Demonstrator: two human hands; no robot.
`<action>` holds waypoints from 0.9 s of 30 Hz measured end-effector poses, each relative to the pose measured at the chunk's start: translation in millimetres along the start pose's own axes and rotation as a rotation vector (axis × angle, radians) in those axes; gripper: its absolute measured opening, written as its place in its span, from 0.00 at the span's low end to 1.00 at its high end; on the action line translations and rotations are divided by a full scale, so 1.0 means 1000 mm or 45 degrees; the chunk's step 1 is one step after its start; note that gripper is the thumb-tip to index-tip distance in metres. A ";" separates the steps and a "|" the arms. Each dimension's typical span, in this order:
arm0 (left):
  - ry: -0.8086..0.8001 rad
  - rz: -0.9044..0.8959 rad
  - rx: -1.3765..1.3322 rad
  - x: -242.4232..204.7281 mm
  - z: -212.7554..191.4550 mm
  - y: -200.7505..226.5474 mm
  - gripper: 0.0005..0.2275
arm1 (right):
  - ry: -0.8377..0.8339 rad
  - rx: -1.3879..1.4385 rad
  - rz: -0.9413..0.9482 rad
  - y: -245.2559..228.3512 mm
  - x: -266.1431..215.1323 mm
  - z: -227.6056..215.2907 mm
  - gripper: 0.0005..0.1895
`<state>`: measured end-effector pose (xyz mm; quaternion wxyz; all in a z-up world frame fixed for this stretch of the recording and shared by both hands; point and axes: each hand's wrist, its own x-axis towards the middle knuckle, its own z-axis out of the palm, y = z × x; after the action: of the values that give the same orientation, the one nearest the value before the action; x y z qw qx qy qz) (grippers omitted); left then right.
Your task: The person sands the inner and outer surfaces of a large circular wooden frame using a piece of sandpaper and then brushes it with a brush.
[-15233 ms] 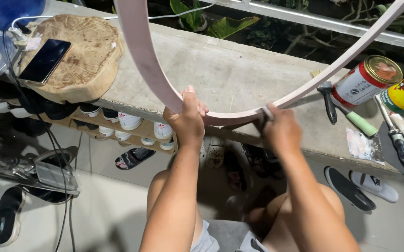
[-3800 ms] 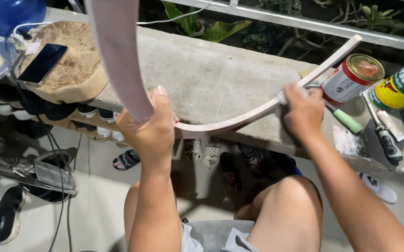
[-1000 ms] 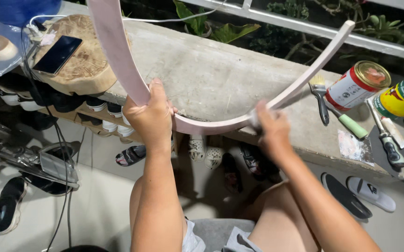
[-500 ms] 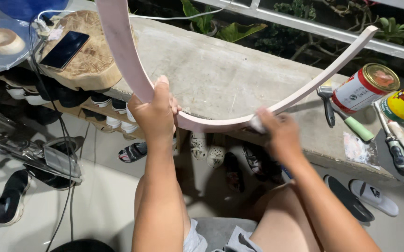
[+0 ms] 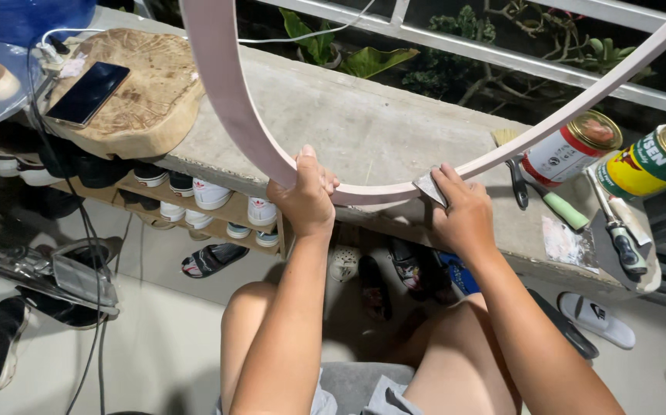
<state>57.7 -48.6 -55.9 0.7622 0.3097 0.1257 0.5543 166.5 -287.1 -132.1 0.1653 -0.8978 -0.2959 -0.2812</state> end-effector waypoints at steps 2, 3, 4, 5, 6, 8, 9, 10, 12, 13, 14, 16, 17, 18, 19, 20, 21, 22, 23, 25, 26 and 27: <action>0.023 -0.031 -0.037 -0.003 -0.001 -0.010 0.16 | 0.013 -0.033 -0.013 0.000 -0.002 -0.001 0.36; 0.044 -0.055 -0.075 -0.003 0.000 -0.015 0.16 | 0.030 -0.062 -0.029 0.000 -0.001 -0.002 0.36; 0.040 -0.059 -0.081 -0.006 0.002 -0.017 0.16 | 0.035 -0.069 -0.027 0.002 -0.001 -0.001 0.36; 0.048 -0.062 -0.082 -0.008 0.004 -0.020 0.16 | 0.044 -0.073 -0.042 0.004 -0.001 0.001 0.35; 0.057 -0.065 -0.083 -0.011 0.006 -0.022 0.16 | 0.053 -0.076 -0.056 0.006 -0.002 0.003 0.33; 0.058 -0.104 -0.095 -0.015 0.008 -0.031 0.16 | 0.056 -0.087 -0.043 0.007 -0.005 0.007 0.32; 0.065 -0.135 -0.105 -0.017 0.008 -0.036 0.16 | 0.056 -0.093 -0.037 0.008 -0.008 0.010 0.31; 0.062 -0.143 -0.105 -0.018 0.008 -0.041 0.16 | 0.055 -0.098 -0.031 0.007 -0.008 0.011 0.31; 0.083 -0.169 -0.131 -0.021 0.008 -0.052 0.16 | 0.029 -0.092 -0.031 0.005 -0.010 0.014 0.30; 0.081 -0.177 -0.128 -0.022 0.008 -0.055 0.16 | 0.026 -0.095 -0.024 0.006 -0.012 0.017 0.30; 0.069 -0.178 -0.120 -0.024 0.008 -0.057 0.15 | 0.040 -0.090 -0.029 0.006 -0.014 0.021 0.30; 0.054 -0.181 -0.110 -0.024 0.006 -0.063 0.15 | 0.053 -0.085 -0.028 0.006 -0.017 0.025 0.29; 0.058 -0.184 -0.126 -0.023 0.003 -0.067 0.15 | 0.055 -0.077 -0.040 0.004 -0.017 0.026 0.29; 0.062 -0.188 -0.142 -0.023 0.001 -0.071 0.15 | 0.056 -0.069 -0.051 0.001 -0.018 0.026 0.29; 0.059 -0.184 -0.136 -0.022 -0.002 -0.072 0.15 | 0.057 -0.062 -0.048 0.002 -0.018 0.027 0.29; 0.034 -0.186 -0.123 -0.020 -0.004 -0.072 0.14 | 0.061 -0.069 -0.056 0.002 -0.019 0.028 0.30; 0.008 -0.189 -0.110 -0.019 -0.006 -0.073 0.14 | 0.065 -0.075 -0.063 0.002 -0.019 0.029 0.32; 0.005 -0.185 -0.102 -0.017 -0.009 -0.069 0.14 | 0.066 -0.067 -0.059 0.002 -0.019 0.031 0.32; -0.078 -0.200 -0.063 -0.015 -0.012 -0.065 0.12 | 0.083 -0.089 -0.074 0.002 -0.019 0.032 0.33; -0.163 -0.208 -0.016 0.000 -0.028 -0.060 0.09 | 0.105 -0.102 -0.087 0.003 -0.020 0.035 0.33; -0.256 -0.174 0.139 0.013 -0.041 -0.057 0.08 | 0.121 -0.121 -0.099 0.003 -0.021 0.037 0.34; -0.352 -0.142 0.290 0.025 -0.051 -0.056 0.07 | 0.141 -0.147 -0.112 0.005 -0.022 0.038 0.35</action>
<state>82.0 -19.7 -125.9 0.7617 0.4597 0.0988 0.4457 170.7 -283.0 -175.7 0.1169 -0.8751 -0.3088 -0.3539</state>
